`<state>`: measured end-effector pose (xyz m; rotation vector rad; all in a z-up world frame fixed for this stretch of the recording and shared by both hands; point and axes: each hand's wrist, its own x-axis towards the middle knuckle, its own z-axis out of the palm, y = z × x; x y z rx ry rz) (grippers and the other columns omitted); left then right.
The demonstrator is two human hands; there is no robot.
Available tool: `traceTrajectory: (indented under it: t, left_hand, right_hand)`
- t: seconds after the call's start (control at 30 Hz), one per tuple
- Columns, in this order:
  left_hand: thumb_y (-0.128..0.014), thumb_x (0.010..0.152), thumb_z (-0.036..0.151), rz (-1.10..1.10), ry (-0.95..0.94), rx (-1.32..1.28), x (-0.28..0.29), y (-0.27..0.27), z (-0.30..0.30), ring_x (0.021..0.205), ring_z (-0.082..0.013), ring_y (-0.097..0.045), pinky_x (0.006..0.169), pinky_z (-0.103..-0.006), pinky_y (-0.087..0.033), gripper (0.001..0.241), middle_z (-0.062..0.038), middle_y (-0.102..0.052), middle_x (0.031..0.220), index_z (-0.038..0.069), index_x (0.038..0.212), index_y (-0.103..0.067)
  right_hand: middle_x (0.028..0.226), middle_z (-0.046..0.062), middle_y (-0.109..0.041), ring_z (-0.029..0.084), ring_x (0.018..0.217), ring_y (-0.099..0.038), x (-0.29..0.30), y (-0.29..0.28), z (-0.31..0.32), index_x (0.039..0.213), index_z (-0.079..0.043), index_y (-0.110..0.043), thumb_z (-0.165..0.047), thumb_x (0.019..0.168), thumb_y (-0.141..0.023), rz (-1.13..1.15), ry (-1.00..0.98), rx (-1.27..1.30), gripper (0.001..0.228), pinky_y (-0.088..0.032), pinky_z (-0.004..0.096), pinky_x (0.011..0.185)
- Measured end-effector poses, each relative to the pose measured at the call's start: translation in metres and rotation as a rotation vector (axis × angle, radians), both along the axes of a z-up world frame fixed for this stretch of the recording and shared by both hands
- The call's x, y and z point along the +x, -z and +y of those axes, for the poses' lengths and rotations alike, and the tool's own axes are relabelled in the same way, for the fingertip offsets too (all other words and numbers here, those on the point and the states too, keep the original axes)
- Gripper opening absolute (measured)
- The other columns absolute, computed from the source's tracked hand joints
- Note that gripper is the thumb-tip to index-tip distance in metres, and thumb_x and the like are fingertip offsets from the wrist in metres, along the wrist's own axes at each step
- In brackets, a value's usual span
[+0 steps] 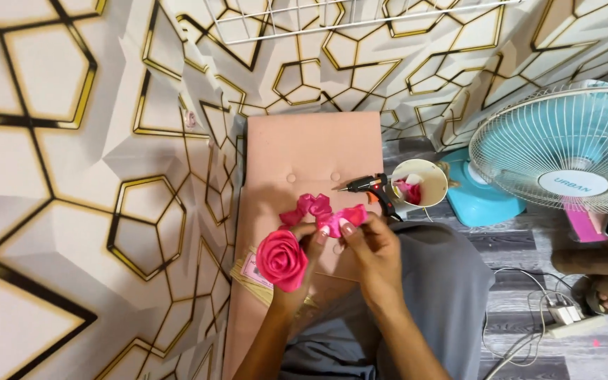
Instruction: The person uses a hot glue gun to attach pink fabric petals to a central rose structure. They repeatedly apply glue to the petals and press them onto the flower to build its shape.
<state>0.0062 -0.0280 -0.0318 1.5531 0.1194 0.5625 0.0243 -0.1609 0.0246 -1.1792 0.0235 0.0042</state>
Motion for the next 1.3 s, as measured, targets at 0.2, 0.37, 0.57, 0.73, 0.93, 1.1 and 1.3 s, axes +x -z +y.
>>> traceTrajectory:
  t: [0.2, 0.37, 0.57, 0.73, 0.93, 1.1, 1.3]
  left_hand:
    - [-0.081, 0.091, 0.01, -0.231, 0.065, -0.011, 0.001, -0.005, -0.013, 0.069, -0.0124, -0.061, 0.07, -0.0295, -0.052, 0.022, -0.002, -0.064, 0.08, 0.013, 0.102, -0.063]
    - [-0.081, 0.088, 0.003, -0.395, 0.131, -0.026, 0.011, 0.011, -0.001, 0.057, -0.0086, -0.054, 0.056, -0.0232, -0.048, 0.029, 0.004, -0.057, 0.072, 0.017, 0.097, -0.057]
    - [-0.07, 0.098, 0.055, -0.497, 0.526, 0.113, 0.032, 0.041, 0.017, 0.069, -0.0127, -0.05, 0.066, -0.0306, -0.044, 0.05, 0.002, -0.054, 0.074, 0.014, 0.075, -0.054]
    - [-0.081, 0.094, 0.022, -0.138, 0.567, 0.495, 0.004, -0.02, 0.027, 0.087, -0.0193, -0.058, 0.097, -0.0401, -0.047, 0.023, -0.004, -0.062, 0.091, 0.004, 0.094, -0.066]
    - [-0.05, 0.099, 0.074, -0.329, 0.471, 0.613, 0.017, 0.056, 0.02, 0.083, -0.0151, -0.051, 0.086, -0.0358, -0.039, 0.066, 0.005, -0.076, 0.107, 0.016, 0.122, -0.073]
    - [-0.07, 0.101, 0.055, -0.429, 0.81, 0.134, 0.023, 0.068, 0.024, 0.092, -0.0162, -0.067, 0.095, -0.0278, -0.051, 0.082, -0.015, -0.067, 0.139, 0.012, 0.16, -0.034]
    - [-0.077, 0.096, 0.048, -0.972, 0.935, 0.223, 0.106, 0.147, -0.009, 0.099, -0.0164, -0.063, 0.1, -0.0349, -0.049, 0.081, -0.013, -0.056, 0.147, 0.01, 0.157, -0.039]
  right_hand:
    - [0.1, 0.004, -0.077, 0.013, 0.085, -0.07, -0.005, -0.039, -0.033, 0.114, -0.007, -0.073, -0.011, 0.101, -0.071, -0.034, 0.171, -0.082, 0.014, -0.058, 0.027, 0.086]
    - [0.112, 0.009, -0.078, 0.016, 0.103, -0.073, -0.02, -0.072, -0.057, 0.122, -0.001, -0.069, -0.006, 0.1, -0.07, -0.088, 0.149, -0.26, 0.022, -0.06, 0.028, 0.096]
    - [0.116, 0.007, -0.082, 0.013, 0.107, -0.073, -0.029, -0.095, -0.075, 0.122, -0.004, -0.076, -0.012, 0.098, -0.068, -0.003, -0.07, -0.531, 0.027, -0.057, 0.028, 0.097]
    - [0.112, 0.002, -0.087, 0.01, 0.1, -0.077, -0.043, -0.108, -0.082, 0.115, -0.008, -0.082, -0.015, 0.091, -0.076, -0.087, -0.093, -0.788, 0.026, -0.058, 0.025, 0.093]
    - [0.117, 0.006, -0.085, 0.009, 0.097, -0.075, -0.051, -0.103, -0.083, 0.121, -0.005, -0.08, -0.009, 0.087, -0.078, 0.006, -0.047, -0.663, 0.035, -0.061, 0.024, 0.093]
    - [0.105, 0.006, -0.086, 0.01, 0.095, -0.078, -0.055, -0.094, -0.091, 0.117, -0.005, -0.081, -0.012, 0.088, -0.079, 0.03, 0.003, -0.668, 0.03, -0.063, 0.025, 0.09]
    - [0.114, 0.009, -0.085, 0.013, 0.103, -0.08, -0.059, -0.093, -0.093, 0.117, -0.003, -0.079, -0.007, 0.09, -0.075, 0.003, 0.036, -0.623, 0.027, -0.063, 0.026, 0.097]
